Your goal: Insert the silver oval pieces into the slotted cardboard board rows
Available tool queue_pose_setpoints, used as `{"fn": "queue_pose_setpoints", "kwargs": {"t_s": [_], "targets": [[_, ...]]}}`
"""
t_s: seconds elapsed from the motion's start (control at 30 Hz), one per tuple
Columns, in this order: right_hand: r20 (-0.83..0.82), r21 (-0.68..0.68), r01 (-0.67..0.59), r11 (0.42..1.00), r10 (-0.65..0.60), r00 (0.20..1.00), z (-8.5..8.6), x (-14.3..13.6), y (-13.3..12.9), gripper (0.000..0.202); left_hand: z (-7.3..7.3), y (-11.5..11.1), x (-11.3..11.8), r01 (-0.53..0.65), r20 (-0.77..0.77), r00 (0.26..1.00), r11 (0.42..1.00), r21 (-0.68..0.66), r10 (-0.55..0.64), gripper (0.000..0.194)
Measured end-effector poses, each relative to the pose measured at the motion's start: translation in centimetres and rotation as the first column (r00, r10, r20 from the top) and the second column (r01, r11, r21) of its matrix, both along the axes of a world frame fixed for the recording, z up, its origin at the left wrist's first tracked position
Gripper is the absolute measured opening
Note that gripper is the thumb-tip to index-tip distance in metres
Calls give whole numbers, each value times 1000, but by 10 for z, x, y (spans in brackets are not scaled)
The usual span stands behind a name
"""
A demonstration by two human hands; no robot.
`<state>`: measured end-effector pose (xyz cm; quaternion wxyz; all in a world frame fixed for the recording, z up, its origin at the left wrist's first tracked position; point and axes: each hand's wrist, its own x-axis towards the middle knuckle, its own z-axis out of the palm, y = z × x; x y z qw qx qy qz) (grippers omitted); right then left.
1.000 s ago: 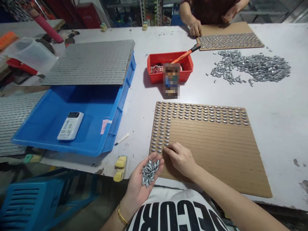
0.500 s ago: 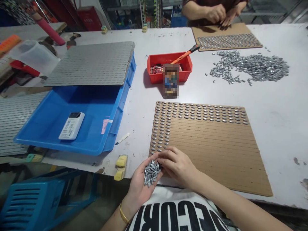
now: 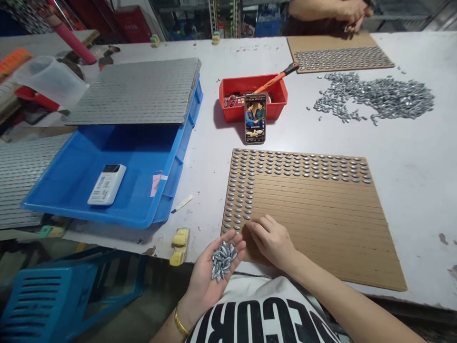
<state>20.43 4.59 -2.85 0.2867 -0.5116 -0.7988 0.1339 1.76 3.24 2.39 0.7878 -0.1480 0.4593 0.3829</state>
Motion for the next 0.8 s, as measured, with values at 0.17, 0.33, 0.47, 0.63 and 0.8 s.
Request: {"fn": "queue_pose_setpoints", "kwargs": {"t_s": [0.17, 0.33, 0.47, 0.63, 0.8], "targets": [[89, 25, -19, 1000, 17, 996, -9, -3, 2, 22, -1, -2, -1, -1, -6, 1000, 1000, 0, 1, 35], [132, 30, -21, 999, 17, 991, -11, -2, 3, 25, -2, -2, -2, 2, 18, 1000, 1000, -2, -2, 34], [99, 1, -19, 1000, 19, 995, -6, -1, 3, 24, -2, -1, -1, -15, 55, 998, 1000, 13, 15, 32], [-108, -107, -107, 988, 96, 990, 22, -5, -2, 29, 1, 1, 2, -24, 75, 997, 999, 30, 22, 29], [-132, -114, -322, 940, 307, 943, 37, -12, -6, 31, 1, 1, 7, -1, 100, 995, 999, 52, -4, 27]]}}
